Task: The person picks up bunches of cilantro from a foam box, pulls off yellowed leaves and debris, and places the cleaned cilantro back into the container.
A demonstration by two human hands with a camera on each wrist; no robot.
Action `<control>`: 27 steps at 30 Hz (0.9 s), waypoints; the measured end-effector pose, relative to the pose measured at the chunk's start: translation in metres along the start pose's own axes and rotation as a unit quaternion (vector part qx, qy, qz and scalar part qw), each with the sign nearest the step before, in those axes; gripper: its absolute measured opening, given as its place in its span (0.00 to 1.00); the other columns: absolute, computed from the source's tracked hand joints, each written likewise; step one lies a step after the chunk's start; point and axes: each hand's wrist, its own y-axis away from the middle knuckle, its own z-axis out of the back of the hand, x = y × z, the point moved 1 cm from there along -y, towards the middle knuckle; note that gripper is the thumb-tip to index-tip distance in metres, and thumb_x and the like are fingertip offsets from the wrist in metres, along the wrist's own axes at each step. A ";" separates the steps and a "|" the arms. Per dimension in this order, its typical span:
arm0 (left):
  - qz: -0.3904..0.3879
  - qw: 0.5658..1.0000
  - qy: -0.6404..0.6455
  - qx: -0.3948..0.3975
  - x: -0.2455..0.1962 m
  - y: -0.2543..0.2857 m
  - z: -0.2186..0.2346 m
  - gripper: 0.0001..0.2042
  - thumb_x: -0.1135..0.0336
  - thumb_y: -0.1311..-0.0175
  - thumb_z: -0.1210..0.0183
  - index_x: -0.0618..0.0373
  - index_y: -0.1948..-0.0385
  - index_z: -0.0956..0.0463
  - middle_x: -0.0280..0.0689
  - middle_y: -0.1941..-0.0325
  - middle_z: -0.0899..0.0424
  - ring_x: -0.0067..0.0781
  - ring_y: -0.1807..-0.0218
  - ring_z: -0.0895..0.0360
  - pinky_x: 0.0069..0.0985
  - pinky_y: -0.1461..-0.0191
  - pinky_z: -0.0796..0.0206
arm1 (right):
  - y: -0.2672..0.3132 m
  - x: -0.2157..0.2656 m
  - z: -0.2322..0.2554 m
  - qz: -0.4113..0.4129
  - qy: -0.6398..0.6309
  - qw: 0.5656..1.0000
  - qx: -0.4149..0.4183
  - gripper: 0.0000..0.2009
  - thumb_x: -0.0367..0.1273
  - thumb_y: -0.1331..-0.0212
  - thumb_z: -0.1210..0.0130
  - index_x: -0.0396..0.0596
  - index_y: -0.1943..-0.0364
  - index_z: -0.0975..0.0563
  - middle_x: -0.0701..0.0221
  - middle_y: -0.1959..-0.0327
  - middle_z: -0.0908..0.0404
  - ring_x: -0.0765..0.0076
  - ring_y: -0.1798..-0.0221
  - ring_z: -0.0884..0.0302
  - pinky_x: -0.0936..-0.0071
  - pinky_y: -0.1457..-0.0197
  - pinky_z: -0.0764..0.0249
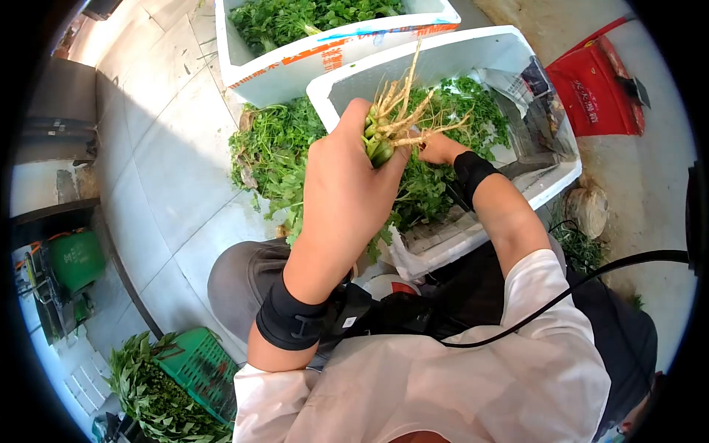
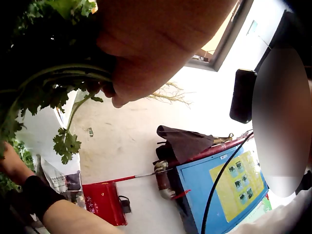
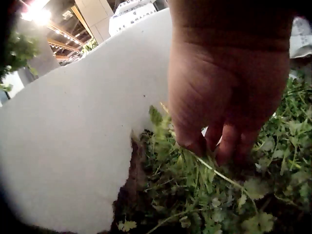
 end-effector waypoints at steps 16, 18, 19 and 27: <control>-0.039 0.999 0.013 -0.011 -0.004 0.006 0.009 0.12 0.67 0.35 0.33 0.64 0.56 0.22 0.44 0.66 0.14 0.35 0.68 0.20 0.30 0.59 0.28 | 0.035 0.021 0.004 0.056 -0.012 0.969 -0.242 0.11 0.31 0.47 0.38 0.38 0.62 0.20 0.53 0.64 0.18 0.42 0.58 0.20 0.55 0.51 0.24; -0.042 0.999 0.012 -0.015 -0.006 0.007 0.010 0.12 0.67 0.35 0.33 0.64 0.56 0.23 0.44 0.66 0.13 0.34 0.68 0.20 0.30 0.59 0.28 | 0.039 0.023 0.000 0.095 -0.030 0.970 -0.221 0.12 0.30 0.46 0.39 0.37 0.60 0.21 0.52 0.60 0.18 0.42 0.55 0.20 0.53 0.50 0.24; -0.045 0.999 0.009 -0.017 -0.006 0.007 0.011 0.13 0.67 0.35 0.33 0.64 0.56 0.23 0.44 0.65 0.13 0.33 0.67 0.19 0.30 0.59 0.27 | 0.040 0.023 0.000 0.067 -0.009 0.979 -0.190 0.13 0.32 0.44 0.39 0.37 0.58 0.21 0.54 0.61 0.18 0.46 0.58 0.20 0.57 0.51 0.24; -0.050 0.998 0.025 -0.019 -0.005 0.006 0.013 0.13 0.66 0.35 0.33 0.65 0.55 0.22 0.46 0.63 0.12 0.37 0.64 0.16 0.30 0.57 0.26 | 0.029 0.020 0.002 0.023 -0.259 0.923 -0.286 0.11 0.34 0.36 0.43 0.41 0.58 0.22 0.69 0.72 0.23 0.68 0.68 0.28 0.67 0.58 0.29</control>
